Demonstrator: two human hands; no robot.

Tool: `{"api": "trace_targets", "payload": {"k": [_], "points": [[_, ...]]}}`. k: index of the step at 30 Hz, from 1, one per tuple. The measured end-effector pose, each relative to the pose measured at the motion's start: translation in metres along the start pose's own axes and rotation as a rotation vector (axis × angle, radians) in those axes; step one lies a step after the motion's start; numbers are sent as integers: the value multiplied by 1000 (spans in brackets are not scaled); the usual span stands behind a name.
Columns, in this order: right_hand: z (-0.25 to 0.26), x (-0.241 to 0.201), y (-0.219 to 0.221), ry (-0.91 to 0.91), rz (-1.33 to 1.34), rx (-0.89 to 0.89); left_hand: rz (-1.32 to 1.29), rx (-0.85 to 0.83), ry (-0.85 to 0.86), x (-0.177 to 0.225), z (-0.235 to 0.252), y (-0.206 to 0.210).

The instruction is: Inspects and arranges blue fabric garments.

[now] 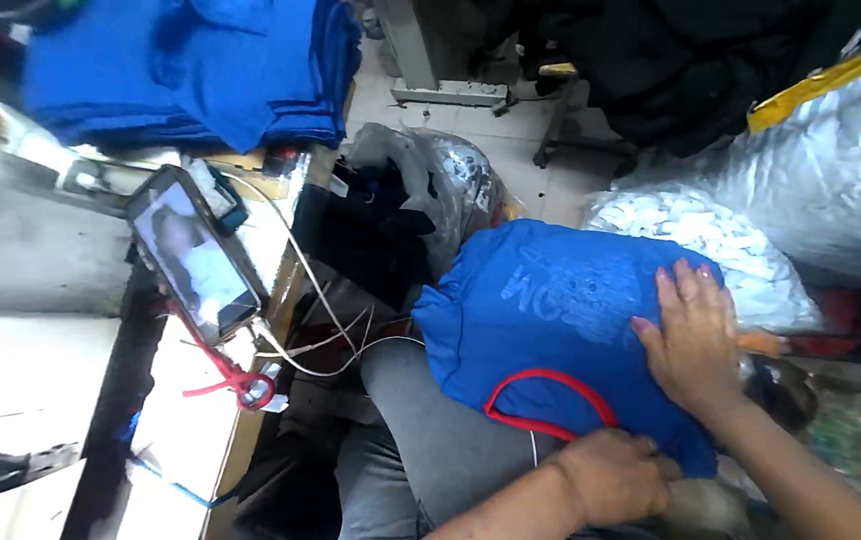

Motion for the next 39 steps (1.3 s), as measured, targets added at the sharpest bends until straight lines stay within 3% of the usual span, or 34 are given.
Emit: {"api": "trace_targets", "payload": {"k": [4, 5, 7, 9, 10, 11, 13, 15, 18, 22, 26, 28, 30, 33, 36, 39], "points": [[-1, 2, -6, -20, 17, -11, -143, -32, 24, 7, -3, -5], [0, 2, -12, -13, 34, -14, -171, 50, 33, 7, -9, -12], [3, 1, -26, 8, 67, 26, -124, 367, -20, -5, -29, -38], [1, 8, -28, 45, 53, 80, 48, 662, -236, -36, -51, -71], [-2, 14, -20, 69, 58, 89, 139, 731, -381, -57, -61, -81], [-6, 22, -8, 97, 82, 91, 190, 727, -517, -78, -69, -83], [-10, 34, 8, 121, 155, 112, 188, 568, -686, -112, -73, -68], [-14, 41, 13, 104, 192, 110, 190, 470, -738, -127, -69, -45], [-12, 46, 15, 114, 216, 103, 135, 385, -781, -131, -64, -43], [-11, 44, 8, 138, 207, 19, 99, 437, -697, -124, -73, -45], [-9, 30, -12, 134, 113, -47, -42, 738, -585, -92, -118, -55], [-22, 6, -30, 24, 137, -16, 32, 824, -526, -68, -146, -43], [-45, -23, -44, -191, 242, 4, 100, 758, -492, -45, -160, -29], [-75, -58, -50, -447, 253, -140, 172, 579, -585, -39, -160, -16], [-90, -67, -55, -464, 155, -280, 193, 554, -615, -49, -155, -22], [-101, -66, -68, -454, 114, -320, 211, 543, -534, -40, -157, -34]]}}
Point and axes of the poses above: each hand's wrist, its own z-axis towards the middle knuckle, its own y-axis out of the palm, x = y × z, the point moved 4 cm from there along z, towards the middle knuckle, and after that the axes turned 2 degrees about z, right-handed, at the moved point
